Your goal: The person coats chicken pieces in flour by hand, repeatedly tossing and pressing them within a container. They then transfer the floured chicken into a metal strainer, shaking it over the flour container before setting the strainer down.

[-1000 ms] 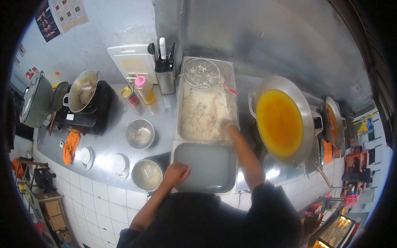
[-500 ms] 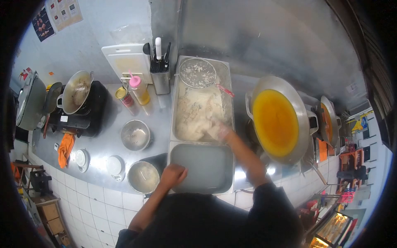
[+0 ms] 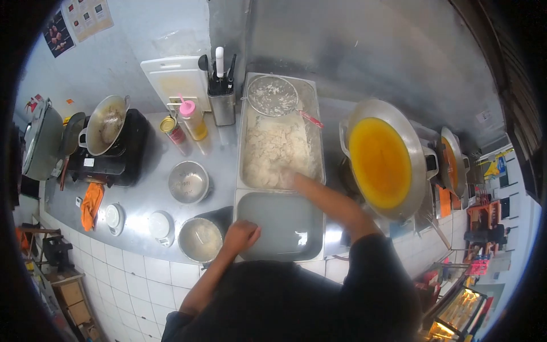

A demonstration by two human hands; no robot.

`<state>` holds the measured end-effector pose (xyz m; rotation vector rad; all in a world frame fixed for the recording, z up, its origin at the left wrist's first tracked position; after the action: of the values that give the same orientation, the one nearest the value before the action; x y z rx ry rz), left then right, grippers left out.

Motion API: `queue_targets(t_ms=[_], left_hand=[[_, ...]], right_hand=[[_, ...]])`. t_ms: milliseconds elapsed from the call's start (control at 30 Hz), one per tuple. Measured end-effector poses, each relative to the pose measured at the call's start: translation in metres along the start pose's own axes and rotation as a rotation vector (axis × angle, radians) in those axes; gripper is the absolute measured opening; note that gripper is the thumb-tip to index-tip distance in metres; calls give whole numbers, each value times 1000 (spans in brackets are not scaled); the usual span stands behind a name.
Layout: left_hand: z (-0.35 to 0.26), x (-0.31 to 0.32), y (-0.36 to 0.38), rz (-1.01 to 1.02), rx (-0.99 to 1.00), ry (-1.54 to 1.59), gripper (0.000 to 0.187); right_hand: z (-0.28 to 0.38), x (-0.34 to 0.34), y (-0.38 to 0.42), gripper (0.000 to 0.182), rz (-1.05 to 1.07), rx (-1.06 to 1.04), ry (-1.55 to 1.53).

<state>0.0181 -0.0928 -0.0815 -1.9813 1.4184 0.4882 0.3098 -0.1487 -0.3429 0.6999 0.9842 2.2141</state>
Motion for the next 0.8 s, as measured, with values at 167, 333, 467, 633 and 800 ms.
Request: queue_targets(t_ms=[167, 333, 467, 633, 800], left_hand=[[1, -2, -2, -33, -6, -18, 29], [-2, -2, -3, 9, -9, -28, 29], [1, 1, -1, -1, -12, -35, 29], [1, 5, -1, 14, 6, -46, 28], [2, 4, -1, 20, -7, -40, 27]], right_hand=[[100, 57, 45, 46, 313, -279, -392], [64, -4, 29, 50, 108, 17, -248], [20, 17, 59, 60, 201, 0, 534], [0, 80, 2, 54, 49, 126, 406], [42, 79, -69, 40, 327, -416, -125]])
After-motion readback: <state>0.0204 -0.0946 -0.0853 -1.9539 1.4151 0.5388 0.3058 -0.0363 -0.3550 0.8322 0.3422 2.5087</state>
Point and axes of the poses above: each hand's wrist, its own y-axis away from the middle knuckle, its own x-axis out of the palm, z = x × y, the point moved 9 cm from there along -y, towards the middle knuckle, and after that the axes turned 1 degree about -x, right-handed, at the moved point
